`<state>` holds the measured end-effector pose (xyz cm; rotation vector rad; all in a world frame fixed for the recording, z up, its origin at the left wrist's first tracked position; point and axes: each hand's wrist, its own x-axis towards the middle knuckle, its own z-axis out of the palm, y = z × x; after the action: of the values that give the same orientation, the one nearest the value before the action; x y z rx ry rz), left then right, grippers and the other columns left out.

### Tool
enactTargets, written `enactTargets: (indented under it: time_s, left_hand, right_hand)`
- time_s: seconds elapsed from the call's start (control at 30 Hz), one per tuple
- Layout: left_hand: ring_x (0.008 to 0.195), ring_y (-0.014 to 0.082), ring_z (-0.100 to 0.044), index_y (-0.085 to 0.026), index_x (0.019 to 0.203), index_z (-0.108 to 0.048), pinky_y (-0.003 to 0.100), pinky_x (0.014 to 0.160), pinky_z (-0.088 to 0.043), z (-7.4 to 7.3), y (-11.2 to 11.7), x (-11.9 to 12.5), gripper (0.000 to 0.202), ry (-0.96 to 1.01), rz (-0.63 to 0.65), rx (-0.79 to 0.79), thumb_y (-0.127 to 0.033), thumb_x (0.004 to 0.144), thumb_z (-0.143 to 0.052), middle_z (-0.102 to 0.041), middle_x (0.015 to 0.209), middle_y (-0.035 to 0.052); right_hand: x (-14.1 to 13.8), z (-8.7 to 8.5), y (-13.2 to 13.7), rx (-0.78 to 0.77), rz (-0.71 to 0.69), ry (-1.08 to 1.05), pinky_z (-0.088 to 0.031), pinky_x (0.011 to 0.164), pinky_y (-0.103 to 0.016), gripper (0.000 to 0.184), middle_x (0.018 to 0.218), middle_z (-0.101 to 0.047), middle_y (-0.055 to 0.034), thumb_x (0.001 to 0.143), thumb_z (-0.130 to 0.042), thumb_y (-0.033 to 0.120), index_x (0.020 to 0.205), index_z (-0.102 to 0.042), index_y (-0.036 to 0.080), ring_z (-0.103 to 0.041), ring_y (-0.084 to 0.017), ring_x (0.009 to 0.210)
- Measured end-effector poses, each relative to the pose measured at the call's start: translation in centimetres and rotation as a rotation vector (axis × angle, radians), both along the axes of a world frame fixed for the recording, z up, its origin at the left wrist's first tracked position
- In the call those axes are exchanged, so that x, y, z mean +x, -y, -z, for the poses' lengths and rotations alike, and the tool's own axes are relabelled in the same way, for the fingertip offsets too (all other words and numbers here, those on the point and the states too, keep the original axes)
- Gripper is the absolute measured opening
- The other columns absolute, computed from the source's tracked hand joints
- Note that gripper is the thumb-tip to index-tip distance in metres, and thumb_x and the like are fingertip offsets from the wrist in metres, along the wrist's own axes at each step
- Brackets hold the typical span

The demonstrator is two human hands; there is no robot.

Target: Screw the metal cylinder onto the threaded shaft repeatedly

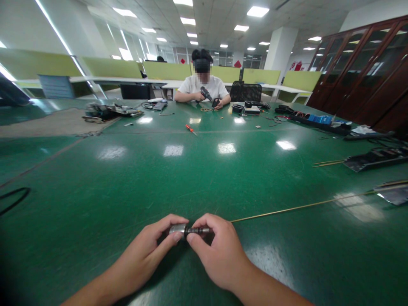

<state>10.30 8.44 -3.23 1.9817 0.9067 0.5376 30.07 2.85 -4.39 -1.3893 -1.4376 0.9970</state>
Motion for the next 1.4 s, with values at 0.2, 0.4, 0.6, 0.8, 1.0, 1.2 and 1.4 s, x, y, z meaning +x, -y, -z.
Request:
enactTargets:
  time_s: [0.2, 0.4, 0.6, 0.8, 1.0, 1.2, 1.4]
  left_hand:
    - [0.094, 0.0163, -0.063, -0.027, 0.115, -0.064, 0.024, 0.083, -0.043, 0.1, -0.17, 0.05, 0.017, 0.006, -0.001, 0.0, -0.031, 0.104, -0.051, -0.07, 0.102, -0.0039]
    - [0.09, 0.0155, -0.063, -0.028, 0.114, -0.063, 0.024, 0.081, -0.042, 0.12, -0.17, 0.01, 0.016, 0.009, -0.001, -0.006, -0.031, 0.104, -0.05, -0.069, 0.099, -0.0045]
    - [0.089, 0.0159, -0.062, -0.028, 0.113, -0.064, 0.024, 0.08, -0.042, 0.26, -0.17, -0.11, 0.016, 0.007, -0.003, -0.007, -0.031, 0.104, -0.051, -0.069, 0.099, -0.0044]
    - [0.088, 0.0155, -0.062, -0.029, 0.112, -0.064, 0.023, 0.079, -0.042, 0.24, -0.19, -0.02, 0.016, 0.015, -0.005, -0.001, -0.031, 0.104, -0.051, -0.069, 0.098, -0.0049]
    - [0.088, 0.0164, -0.062, -0.029, 0.113, -0.065, 0.024, 0.079, -0.042, 0.18, -0.15, 0.0, 0.017, 0.0, -0.016, 0.0, -0.031, 0.103, -0.05, -0.069, 0.098, -0.0039]
    - [0.087, 0.0161, -0.061, -0.029, 0.112, -0.065, 0.024, 0.079, -0.042, 0.21, -0.22, -0.02, 0.017, 0.002, -0.017, 0.005, -0.032, 0.103, -0.05, -0.068, 0.096, -0.004]
    - [0.084, 0.0157, -0.06, -0.029, 0.111, -0.064, 0.025, 0.078, -0.041, 0.18, -0.12, 0.13, 0.017, 0.006, -0.013, 0.009, -0.032, 0.104, -0.049, -0.067, 0.094, -0.0043]
  right_hand:
    - [0.11, 0.26, -0.12, -0.005, 0.003, 0.0, -0.045, 0.07, -0.025, 0.004, 0.079, -0.069, 0.0017, 0.086, -0.067, 0.02, 0.085, -0.071, 0.02, -0.063, -0.016, 0.075]
    - [0.09, 0.01, -0.23, -0.021, 0.004, -0.009, -0.044, 0.068, -0.024, 0.005, 0.077, -0.068, 0.0017, 0.086, -0.066, 0.021, 0.084, -0.07, 0.019, -0.061, -0.015, 0.073]
    - [0.08, 0.08, -0.1, -0.026, 0.002, -0.022, -0.043, 0.067, -0.025, 0.005, 0.076, -0.067, 0.0014, 0.086, -0.066, 0.022, 0.083, -0.07, 0.019, -0.06, -0.016, 0.072]
    - [0.11, 0.38, -0.17, -0.033, 0.006, -0.026, -0.043, 0.068, -0.026, 0.006, 0.077, -0.067, 0.0006, 0.086, -0.067, 0.023, 0.085, -0.07, 0.019, -0.06, -0.016, 0.072]
    - [0.14, 0.29, -0.04, -0.048, 0.006, -0.032, -0.042, 0.066, -0.025, 0.006, 0.075, -0.066, 0.0013, 0.086, -0.067, 0.025, 0.085, -0.07, 0.019, -0.058, -0.015, 0.069]
    - [0.28, 0.31, -0.17, -0.042, 0.007, -0.036, -0.042, 0.066, -0.024, 0.007, 0.074, -0.065, 0.0019, 0.086, -0.066, 0.025, 0.083, -0.068, 0.019, -0.058, -0.014, 0.069]
    - [0.25, 0.17, -0.03, -0.069, 0.007, -0.038, -0.041, 0.065, -0.024, 0.007, 0.072, -0.063, 0.0025, 0.086, -0.065, 0.024, 0.082, -0.067, 0.019, -0.057, -0.014, 0.067]
